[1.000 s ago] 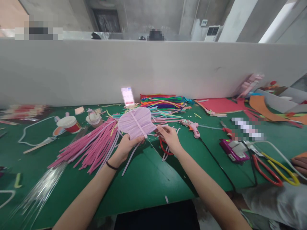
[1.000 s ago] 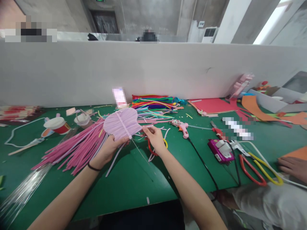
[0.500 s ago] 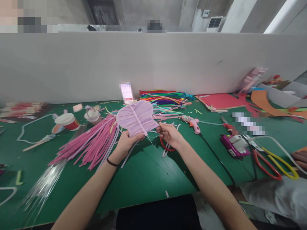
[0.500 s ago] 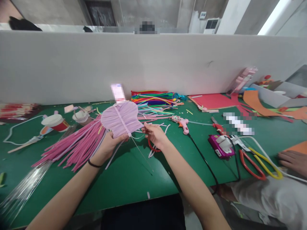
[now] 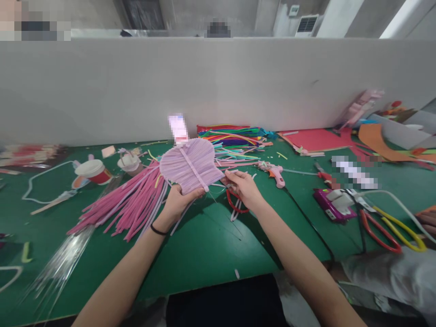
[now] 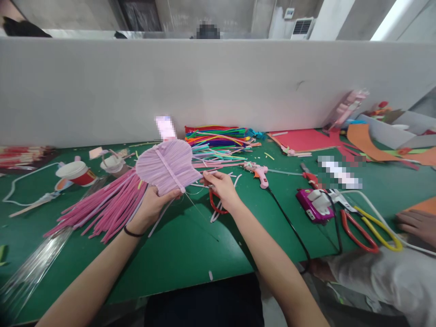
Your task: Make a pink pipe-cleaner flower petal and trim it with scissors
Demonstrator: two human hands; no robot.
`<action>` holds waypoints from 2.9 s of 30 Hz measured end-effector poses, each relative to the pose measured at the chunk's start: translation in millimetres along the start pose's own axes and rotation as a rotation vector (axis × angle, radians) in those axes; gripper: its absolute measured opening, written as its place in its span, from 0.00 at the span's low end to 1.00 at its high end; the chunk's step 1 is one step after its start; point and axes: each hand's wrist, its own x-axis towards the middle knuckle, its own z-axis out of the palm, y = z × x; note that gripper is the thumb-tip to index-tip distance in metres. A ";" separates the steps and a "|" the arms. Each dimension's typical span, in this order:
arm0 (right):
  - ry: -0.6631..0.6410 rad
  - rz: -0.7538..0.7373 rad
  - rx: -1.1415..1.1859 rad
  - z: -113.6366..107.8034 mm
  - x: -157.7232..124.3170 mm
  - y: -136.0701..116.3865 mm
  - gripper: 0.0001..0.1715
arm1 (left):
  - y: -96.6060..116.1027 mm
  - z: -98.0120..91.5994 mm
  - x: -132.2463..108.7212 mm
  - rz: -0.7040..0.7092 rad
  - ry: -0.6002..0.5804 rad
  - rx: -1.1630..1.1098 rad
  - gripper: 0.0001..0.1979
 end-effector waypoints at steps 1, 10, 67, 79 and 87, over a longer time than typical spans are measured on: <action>-0.005 0.009 -0.001 -0.8 0.4 -0.1 0.20 | 0.5 0.4 -0.6 -0.001 0.000 0.002 0.14; -0.214 0.273 0.213 -5.2 -1.1 -5.4 0.12 | 11.3 7.9 -6.5 -0.052 -0.075 -0.153 0.12; -0.003 -0.290 -0.280 11.3 -7.6 7.5 0.18 | 2.0 4.4 -3.4 -0.104 -0.103 -0.143 0.18; -0.001 -0.297 -0.340 10.4 -7.9 8.6 0.18 | 8.1 2.4 -5.0 -0.082 -0.250 -0.153 0.14; -0.050 -0.130 -0.203 7.0 -0.9 16.9 0.26 | 5.3 3.8 -0.7 -0.096 -0.048 -0.258 0.18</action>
